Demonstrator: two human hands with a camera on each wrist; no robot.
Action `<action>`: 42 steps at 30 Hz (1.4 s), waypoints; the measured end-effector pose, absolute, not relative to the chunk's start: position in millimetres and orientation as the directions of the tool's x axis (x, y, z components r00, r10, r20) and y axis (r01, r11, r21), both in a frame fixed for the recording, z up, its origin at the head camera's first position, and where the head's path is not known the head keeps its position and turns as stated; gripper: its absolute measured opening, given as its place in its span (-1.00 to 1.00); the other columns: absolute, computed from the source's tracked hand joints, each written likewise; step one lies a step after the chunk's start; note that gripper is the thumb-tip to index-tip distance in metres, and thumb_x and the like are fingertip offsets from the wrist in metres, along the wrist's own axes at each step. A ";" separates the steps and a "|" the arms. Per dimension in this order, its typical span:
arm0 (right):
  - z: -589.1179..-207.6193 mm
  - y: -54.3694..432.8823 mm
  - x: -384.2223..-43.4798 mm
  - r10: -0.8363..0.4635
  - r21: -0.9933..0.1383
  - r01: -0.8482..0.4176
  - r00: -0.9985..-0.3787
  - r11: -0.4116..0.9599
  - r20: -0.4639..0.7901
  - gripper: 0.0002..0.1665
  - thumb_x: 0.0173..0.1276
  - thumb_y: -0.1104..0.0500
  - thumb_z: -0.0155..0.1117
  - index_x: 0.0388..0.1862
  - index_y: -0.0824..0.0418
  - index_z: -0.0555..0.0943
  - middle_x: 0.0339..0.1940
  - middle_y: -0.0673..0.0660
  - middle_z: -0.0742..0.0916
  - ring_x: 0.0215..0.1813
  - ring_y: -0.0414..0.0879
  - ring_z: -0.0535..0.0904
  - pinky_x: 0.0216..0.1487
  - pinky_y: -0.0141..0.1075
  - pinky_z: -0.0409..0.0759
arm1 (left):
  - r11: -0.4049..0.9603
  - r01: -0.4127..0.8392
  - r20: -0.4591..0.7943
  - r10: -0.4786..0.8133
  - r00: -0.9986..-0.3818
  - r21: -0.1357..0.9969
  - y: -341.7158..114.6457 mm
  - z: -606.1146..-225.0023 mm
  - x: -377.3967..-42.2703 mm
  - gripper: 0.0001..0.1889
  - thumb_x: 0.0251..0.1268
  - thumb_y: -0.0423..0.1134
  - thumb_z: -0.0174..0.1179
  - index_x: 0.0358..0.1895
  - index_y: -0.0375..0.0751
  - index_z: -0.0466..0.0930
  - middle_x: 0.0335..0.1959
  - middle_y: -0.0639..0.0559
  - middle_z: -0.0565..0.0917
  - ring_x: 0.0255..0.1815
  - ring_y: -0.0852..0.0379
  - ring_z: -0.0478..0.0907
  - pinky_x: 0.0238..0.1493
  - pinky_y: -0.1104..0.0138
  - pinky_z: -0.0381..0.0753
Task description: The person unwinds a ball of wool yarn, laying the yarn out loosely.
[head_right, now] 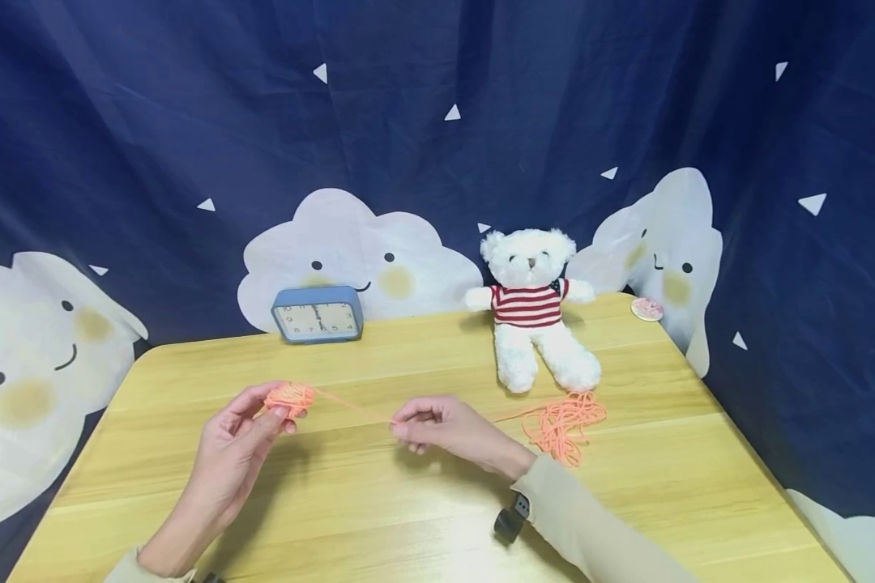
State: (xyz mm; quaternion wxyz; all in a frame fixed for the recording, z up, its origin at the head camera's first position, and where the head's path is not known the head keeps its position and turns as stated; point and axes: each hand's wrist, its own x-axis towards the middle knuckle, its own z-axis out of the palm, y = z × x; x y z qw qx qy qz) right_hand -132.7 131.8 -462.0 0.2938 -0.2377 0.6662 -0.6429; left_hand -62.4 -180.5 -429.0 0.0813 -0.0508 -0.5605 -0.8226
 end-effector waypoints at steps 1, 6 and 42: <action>-460.7 134.8 -132.0 -0.676 -0.997 0.052 -0.733 0.057 -0.077 -0.60 0.63 0.17 0.37 0.22 0.46 0.66 -0.01 0.49 0.72 -0.14 -0.01 0.68 -0.03 -0.24 0.78 | -0.358 0.196 0.178 -0.081 -0.981 0.913 -181.0 -429.5 -62.4 -0.66 0.51 -0.70 0.16 0.23 -0.48 0.65 0.04 -0.08 0.75 -0.13 0.17 0.77 -0.13 0.38 0.80; -451.7 153.1 -130.0 -0.568 -1.000 0.011 -0.823 -0.015 -0.001 -0.70 0.69 0.14 0.29 0.13 0.38 0.70 -0.14 0.28 0.74 -0.18 -0.09 0.65 -0.06 -0.28 0.78 | -0.355 0.200 0.174 -0.103 -0.979 0.913 -185.3 -432.5 -60.4 -0.66 0.49 -0.72 0.15 0.22 -0.48 0.64 0.04 -0.08 0.70 -0.16 0.15 0.74 -0.16 0.38 0.79; -426.5 253.5 -132.9 -0.052 -0.889 -0.154 -0.980 -0.430 0.194 -0.65 0.75 0.40 0.03 -0.14 0.27 0.76 -0.35 0.06 0.73 -0.34 -0.25 0.60 -0.32 -0.52 0.63 | -0.545 0.269 0.278 -0.069 -0.958 0.794 -198.6 -433.2 -54.2 -0.45 0.30 -0.81 -0.21 0.31 -0.49 0.44 -0.07 -0.16 0.71 -0.09 0.02 0.76 0.02 0.30 0.81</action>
